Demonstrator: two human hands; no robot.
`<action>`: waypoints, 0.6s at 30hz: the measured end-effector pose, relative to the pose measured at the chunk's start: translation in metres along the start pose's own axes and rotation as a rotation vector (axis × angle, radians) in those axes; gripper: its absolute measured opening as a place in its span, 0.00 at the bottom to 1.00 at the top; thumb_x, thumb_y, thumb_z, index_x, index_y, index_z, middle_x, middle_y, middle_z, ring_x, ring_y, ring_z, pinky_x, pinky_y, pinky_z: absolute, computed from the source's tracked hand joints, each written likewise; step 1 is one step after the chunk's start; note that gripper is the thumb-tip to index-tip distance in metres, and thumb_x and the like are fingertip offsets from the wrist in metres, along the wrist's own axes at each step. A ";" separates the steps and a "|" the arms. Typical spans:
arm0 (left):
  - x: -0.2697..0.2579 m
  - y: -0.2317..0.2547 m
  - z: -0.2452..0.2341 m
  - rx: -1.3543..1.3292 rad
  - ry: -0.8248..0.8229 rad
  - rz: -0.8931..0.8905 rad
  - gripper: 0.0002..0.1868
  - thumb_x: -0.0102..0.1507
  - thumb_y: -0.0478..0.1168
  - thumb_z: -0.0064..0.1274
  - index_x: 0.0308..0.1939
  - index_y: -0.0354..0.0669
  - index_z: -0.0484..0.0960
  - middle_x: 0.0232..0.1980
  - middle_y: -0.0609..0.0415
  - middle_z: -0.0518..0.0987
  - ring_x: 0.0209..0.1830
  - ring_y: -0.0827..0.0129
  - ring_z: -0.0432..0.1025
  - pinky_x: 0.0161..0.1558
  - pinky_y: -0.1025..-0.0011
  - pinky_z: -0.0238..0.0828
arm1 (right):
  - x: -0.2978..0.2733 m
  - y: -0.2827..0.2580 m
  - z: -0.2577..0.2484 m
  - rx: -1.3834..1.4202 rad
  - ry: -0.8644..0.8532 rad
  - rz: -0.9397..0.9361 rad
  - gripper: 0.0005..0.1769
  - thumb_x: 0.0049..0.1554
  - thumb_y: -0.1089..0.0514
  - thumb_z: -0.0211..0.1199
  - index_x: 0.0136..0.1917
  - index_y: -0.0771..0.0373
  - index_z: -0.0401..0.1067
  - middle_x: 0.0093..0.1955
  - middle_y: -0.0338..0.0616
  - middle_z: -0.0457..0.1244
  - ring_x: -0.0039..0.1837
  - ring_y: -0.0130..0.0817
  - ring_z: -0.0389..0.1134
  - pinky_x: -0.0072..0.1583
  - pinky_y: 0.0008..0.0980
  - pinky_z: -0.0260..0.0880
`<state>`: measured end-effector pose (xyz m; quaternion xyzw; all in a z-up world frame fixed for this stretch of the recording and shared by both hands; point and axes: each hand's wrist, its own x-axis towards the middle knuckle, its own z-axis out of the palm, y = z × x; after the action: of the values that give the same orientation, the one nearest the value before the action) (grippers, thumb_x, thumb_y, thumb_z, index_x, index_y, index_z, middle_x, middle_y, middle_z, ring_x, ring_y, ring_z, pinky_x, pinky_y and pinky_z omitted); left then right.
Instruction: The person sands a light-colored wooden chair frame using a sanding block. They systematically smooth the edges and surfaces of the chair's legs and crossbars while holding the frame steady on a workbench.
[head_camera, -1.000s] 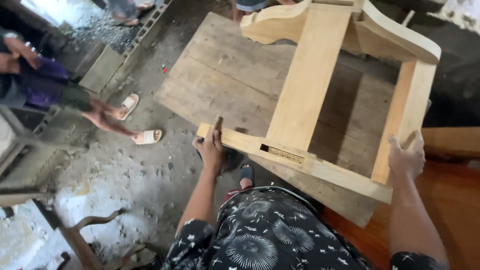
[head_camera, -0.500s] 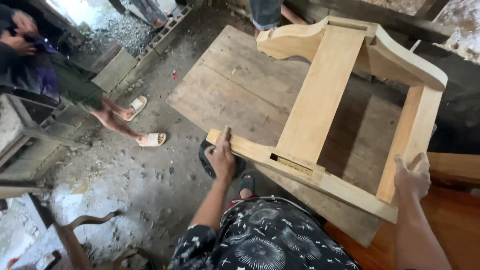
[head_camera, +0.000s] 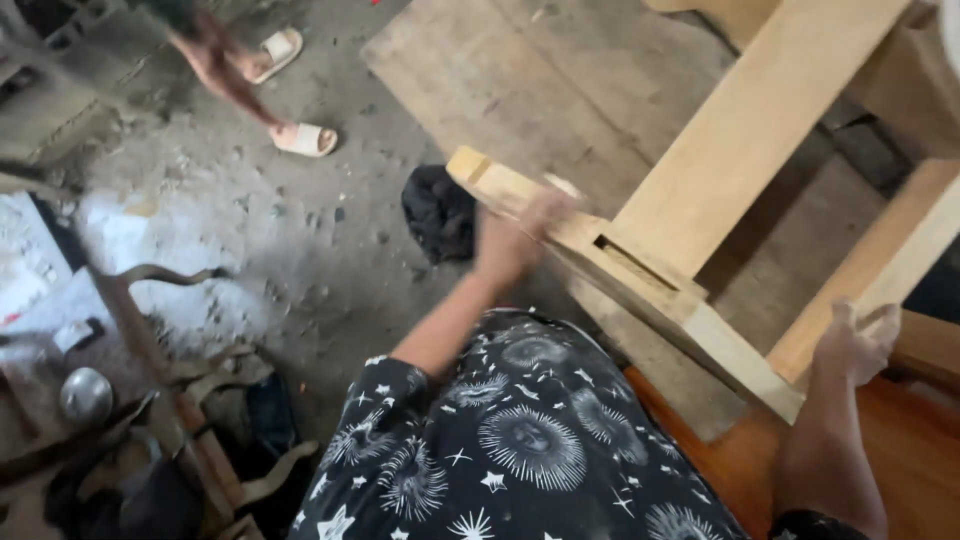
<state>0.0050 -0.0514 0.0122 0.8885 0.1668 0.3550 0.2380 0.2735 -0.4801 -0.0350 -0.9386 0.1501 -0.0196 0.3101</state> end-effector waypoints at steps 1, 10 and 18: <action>-0.012 0.011 0.005 0.010 -0.092 0.065 0.29 0.62 0.32 0.43 0.68 0.56 0.72 0.68 0.55 0.76 0.67 0.63 0.71 0.69 0.58 0.58 | -0.009 -0.008 -0.006 0.063 -0.003 0.050 0.36 0.57 0.40 0.70 0.74 0.47 0.62 0.69 0.40 0.64 0.65 0.43 0.67 0.60 0.39 0.66; 0.019 -0.058 -0.043 0.111 -0.296 -0.183 0.33 0.65 0.34 0.46 0.69 0.78 0.70 0.63 0.45 0.72 0.55 0.45 0.72 0.63 0.59 0.66 | -0.028 -0.013 -0.014 0.174 -0.120 0.055 0.35 0.70 0.50 0.64 0.79 0.56 0.47 0.80 0.43 0.51 0.78 0.41 0.57 0.72 0.36 0.60; -0.024 -0.041 -0.043 0.078 -0.081 -0.067 0.44 0.58 0.19 0.49 0.71 0.68 0.69 0.65 0.63 0.81 0.67 0.52 0.76 0.79 0.39 0.33 | -0.093 -0.082 -0.056 0.194 -0.336 0.221 0.45 0.62 0.48 0.56 0.86 0.56 0.44 0.37 0.34 0.57 0.32 0.20 0.51 0.35 0.24 0.53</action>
<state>-0.0472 -0.0150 0.0043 0.9048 0.2002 0.3037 0.2214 0.2000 -0.4221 0.0635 -0.8723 0.1957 0.1568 0.4198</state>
